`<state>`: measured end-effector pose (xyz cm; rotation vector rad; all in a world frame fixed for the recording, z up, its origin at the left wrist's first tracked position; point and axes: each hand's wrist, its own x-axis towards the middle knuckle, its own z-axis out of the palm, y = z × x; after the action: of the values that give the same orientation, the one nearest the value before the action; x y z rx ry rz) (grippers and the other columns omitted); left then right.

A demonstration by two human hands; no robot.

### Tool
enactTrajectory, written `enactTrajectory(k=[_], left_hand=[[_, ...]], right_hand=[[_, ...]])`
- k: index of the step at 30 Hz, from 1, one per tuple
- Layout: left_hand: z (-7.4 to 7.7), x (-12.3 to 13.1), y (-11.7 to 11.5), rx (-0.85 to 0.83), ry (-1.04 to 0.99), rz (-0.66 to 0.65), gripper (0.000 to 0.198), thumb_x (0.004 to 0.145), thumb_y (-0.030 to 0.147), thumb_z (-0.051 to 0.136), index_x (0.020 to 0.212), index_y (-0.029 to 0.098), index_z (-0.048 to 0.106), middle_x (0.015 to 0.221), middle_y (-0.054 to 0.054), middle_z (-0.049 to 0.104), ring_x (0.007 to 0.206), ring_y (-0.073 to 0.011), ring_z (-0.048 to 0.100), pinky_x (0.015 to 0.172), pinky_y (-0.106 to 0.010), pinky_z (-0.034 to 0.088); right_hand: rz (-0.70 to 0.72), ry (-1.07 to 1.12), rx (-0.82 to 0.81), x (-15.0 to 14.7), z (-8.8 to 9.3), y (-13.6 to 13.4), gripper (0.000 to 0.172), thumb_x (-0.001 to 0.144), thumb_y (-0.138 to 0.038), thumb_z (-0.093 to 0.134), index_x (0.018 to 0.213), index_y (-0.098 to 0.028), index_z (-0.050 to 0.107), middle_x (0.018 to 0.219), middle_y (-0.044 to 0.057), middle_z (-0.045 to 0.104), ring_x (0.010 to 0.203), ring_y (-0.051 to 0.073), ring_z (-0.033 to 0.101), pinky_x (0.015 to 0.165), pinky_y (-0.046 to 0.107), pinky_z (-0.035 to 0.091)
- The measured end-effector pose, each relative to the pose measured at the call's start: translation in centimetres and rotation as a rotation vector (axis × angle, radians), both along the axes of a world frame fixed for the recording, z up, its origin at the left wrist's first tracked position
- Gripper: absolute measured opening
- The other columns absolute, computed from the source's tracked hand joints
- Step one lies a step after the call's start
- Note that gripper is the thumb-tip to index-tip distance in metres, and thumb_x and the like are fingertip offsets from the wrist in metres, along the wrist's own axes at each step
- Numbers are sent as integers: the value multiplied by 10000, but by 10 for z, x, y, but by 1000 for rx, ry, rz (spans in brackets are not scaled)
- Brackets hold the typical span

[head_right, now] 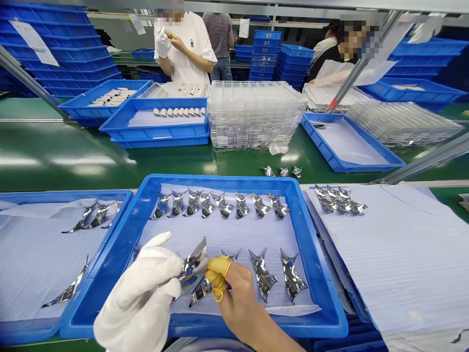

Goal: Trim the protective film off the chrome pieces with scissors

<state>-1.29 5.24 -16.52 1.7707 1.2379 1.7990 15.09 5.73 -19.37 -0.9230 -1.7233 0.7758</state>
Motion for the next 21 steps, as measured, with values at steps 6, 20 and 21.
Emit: enactTrajectory(k=[6, 20, 21], left_hand=[[1, 3, 3, -42, -62, -64, 348, 848, 69, 680, 1107, 296, 728, 823, 42, 749, 787, -147, 682, 1126, -494, 442], [5, 16, 15, -671, -576, 107, 274, 745, 382, 843, 912, 200, 723, 994, -41, 788, 865, -172, 726, 739, -247, 578], [7, 17, 17, -676, -570, 117, 285, 732, 395, 847, 886, 193, 717, 955, -46, 786, 872, -185, 725, 756, -264, 577]], right_hand=[[67, 132, -163, 4, 8, 1, 284, 1018, -269, 485, 742, -216, 529, 617, -38, 468, 539, 119, 388, 535, 226, 357], [312, 618, -800, 6, 17, -1, 361, 891, -502, 739, 793, -192, 581, 551, -83, 387, 446, 56, 270, 417, 195, 216], [326, 692, -885, 5, 16, -1, 383, 856, -512, 775, 791, -194, 572, 528, -97, 375, 422, 44, 246, 404, 189, 198]])
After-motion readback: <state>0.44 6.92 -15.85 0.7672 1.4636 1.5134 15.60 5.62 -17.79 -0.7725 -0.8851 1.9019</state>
